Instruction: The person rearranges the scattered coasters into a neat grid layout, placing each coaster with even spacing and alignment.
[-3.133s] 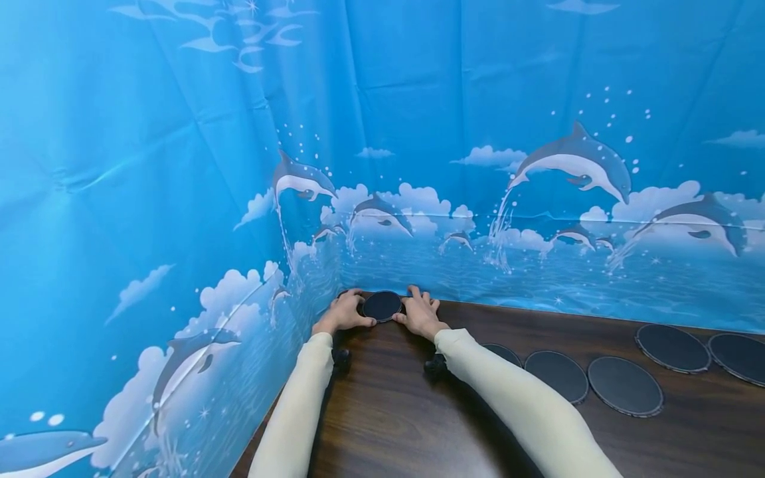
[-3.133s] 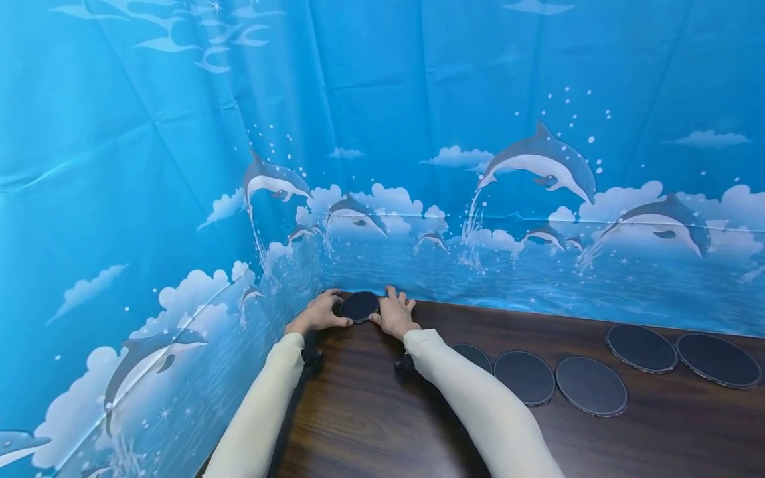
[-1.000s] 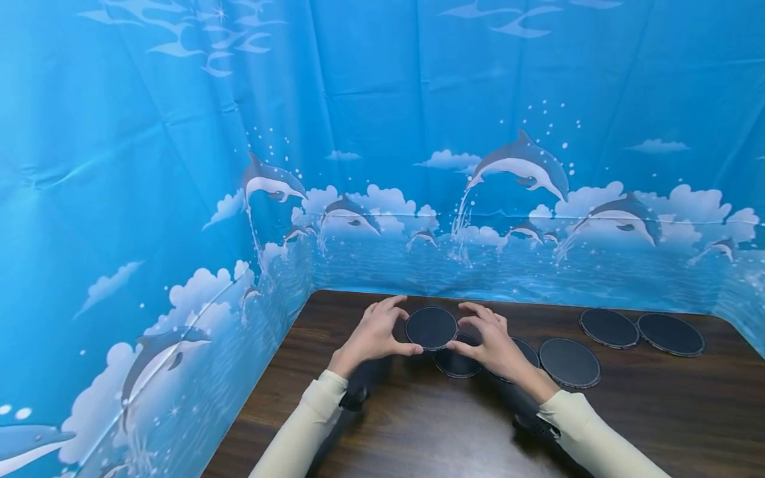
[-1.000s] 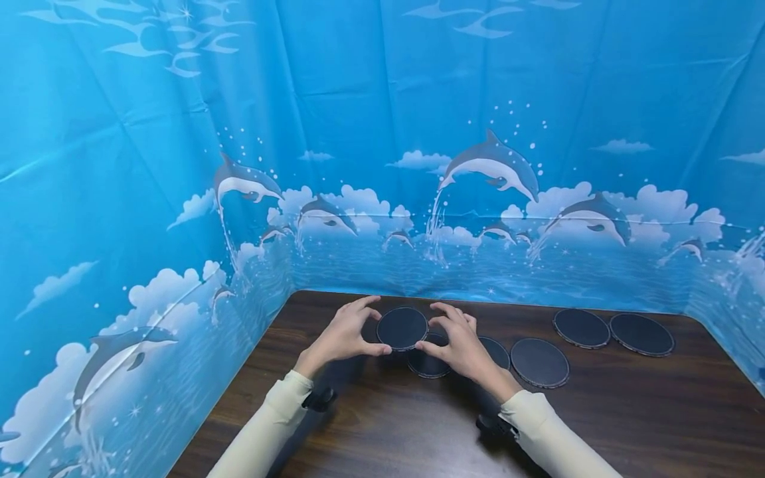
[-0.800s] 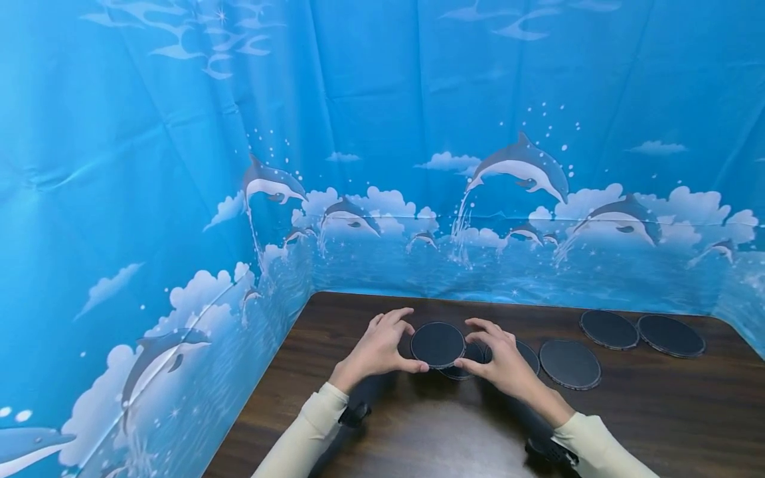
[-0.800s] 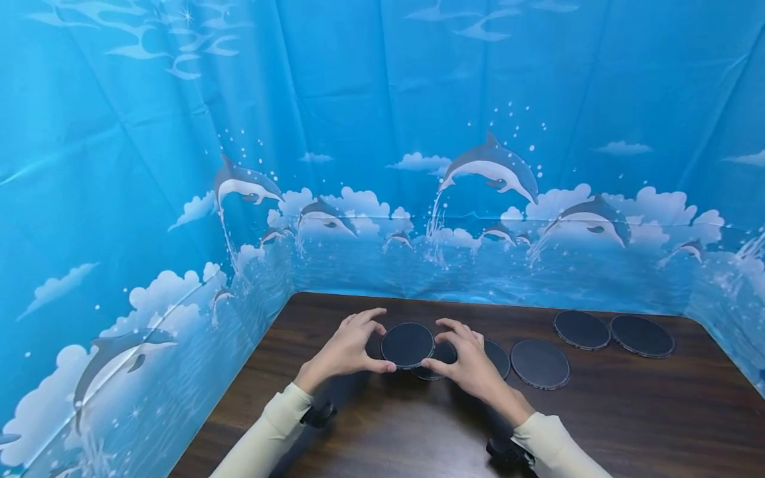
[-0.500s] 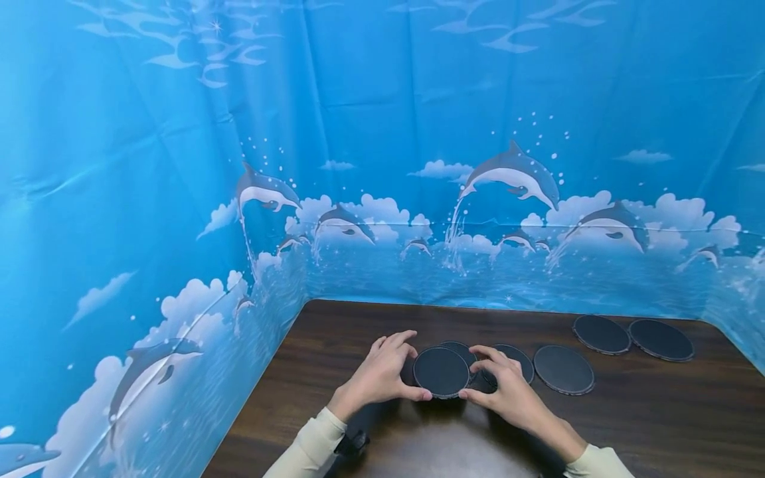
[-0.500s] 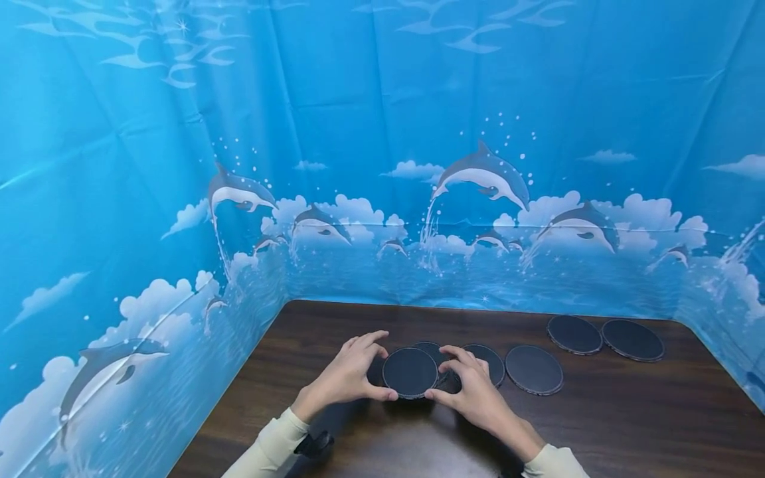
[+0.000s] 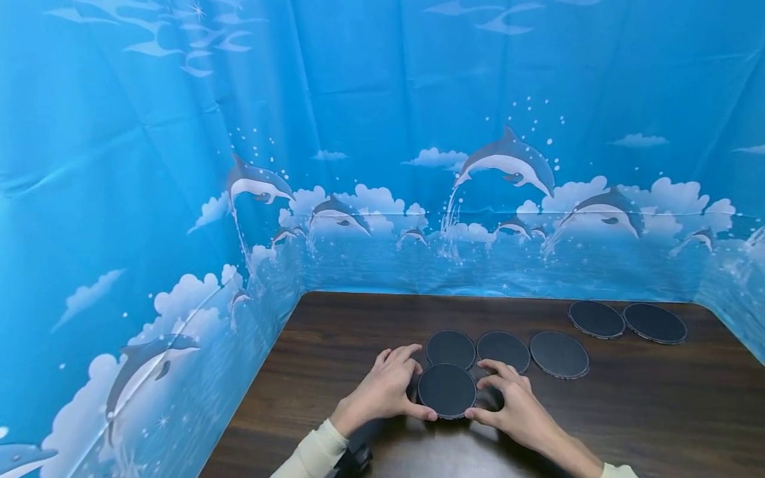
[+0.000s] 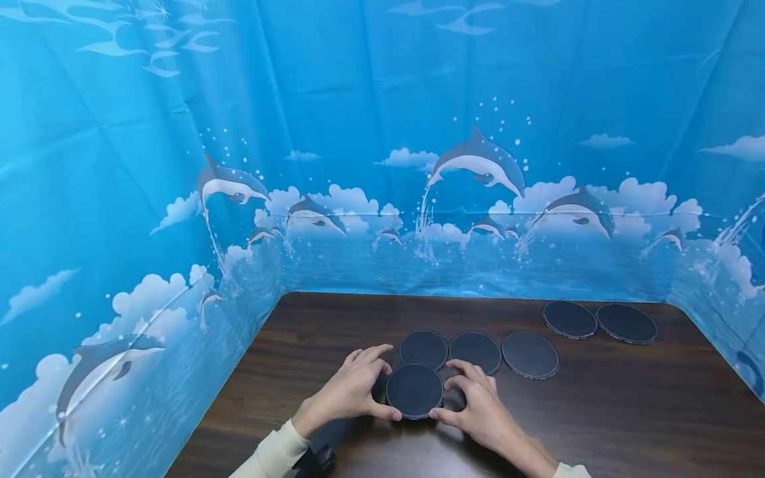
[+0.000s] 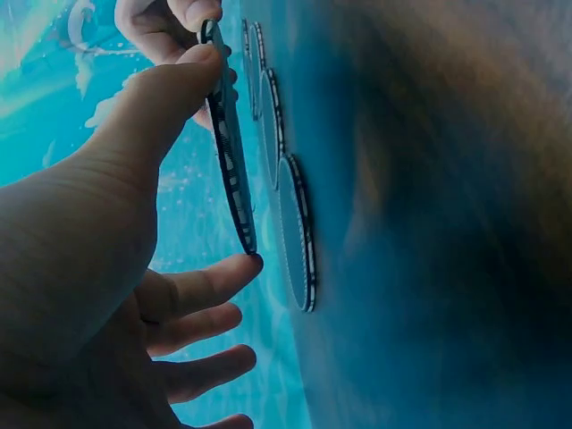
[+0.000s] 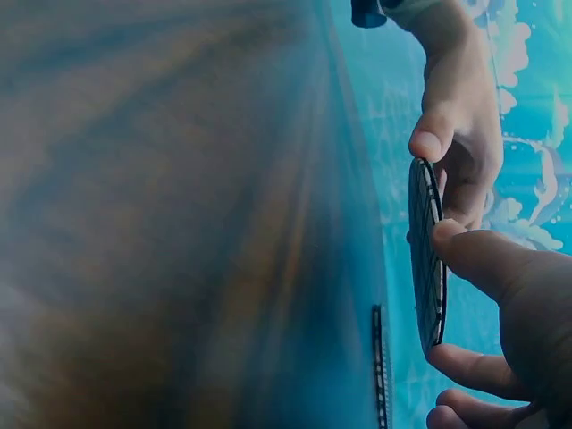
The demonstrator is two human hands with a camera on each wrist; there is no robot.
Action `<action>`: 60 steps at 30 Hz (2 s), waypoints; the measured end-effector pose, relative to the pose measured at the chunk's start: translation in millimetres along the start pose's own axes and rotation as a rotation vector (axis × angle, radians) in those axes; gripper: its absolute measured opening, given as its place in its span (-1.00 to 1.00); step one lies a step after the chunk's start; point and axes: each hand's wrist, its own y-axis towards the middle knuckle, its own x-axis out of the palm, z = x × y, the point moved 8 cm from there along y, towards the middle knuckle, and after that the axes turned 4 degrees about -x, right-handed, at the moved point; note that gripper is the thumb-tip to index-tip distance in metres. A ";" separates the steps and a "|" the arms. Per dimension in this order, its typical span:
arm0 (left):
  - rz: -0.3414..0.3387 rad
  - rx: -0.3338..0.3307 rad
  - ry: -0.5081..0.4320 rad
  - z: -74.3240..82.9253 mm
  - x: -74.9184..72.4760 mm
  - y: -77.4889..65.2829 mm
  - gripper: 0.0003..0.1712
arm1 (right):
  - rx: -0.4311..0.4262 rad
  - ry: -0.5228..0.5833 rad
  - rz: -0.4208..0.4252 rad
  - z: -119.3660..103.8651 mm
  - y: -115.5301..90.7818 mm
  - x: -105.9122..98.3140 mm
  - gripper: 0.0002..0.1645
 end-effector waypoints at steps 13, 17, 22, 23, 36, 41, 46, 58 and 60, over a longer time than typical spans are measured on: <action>-0.088 0.000 0.064 10.0 27.6 -7.3 -0.15 | 0.061 -0.056 -0.079 -1.4 -18.7 12.4 -0.57; -0.111 -0.030 0.080 11.8 30.8 -6.8 -0.14 | 0.053 -0.094 -0.102 -0.3 -19.1 13.8 -0.56; -0.116 -0.017 0.142 17.6 31.1 -7.0 -0.10 | 0.063 -0.116 -0.137 3.8 -18.7 17.8 -0.55; -0.114 -0.012 0.154 18.4 30.9 -6.9 -0.08 | 0.066 -0.115 -0.141 4.5 -18.5 18.5 -0.56; -0.069 0.010 0.177 16.8 32.3 -4.9 -0.11 | 0.067 -0.155 -0.185 1.5 -17.7 20.6 -0.51; -0.063 0.003 0.162 14.9 32.5 -3.6 -0.13 | 0.080 -0.170 -0.167 1.9 -16.2 20.1 -0.48; -0.069 -0.011 0.150 13.1 32.5 -2.5 -0.11 | 0.076 -0.188 -0.150 1.8 -15.3 19.3 -0.42; -0.077 -0.010 0.129 11.7 31.9 -1.6 -0.10 | 0.085 -0.169 -0.156 2.8 -13.6 19.2 -0.40; -0.078 -0.014 0.121 11.2 32.1 -1.4 -0.11 | 0.078 -0.174 -0.154 3.2 -13.1 19.1 -0.40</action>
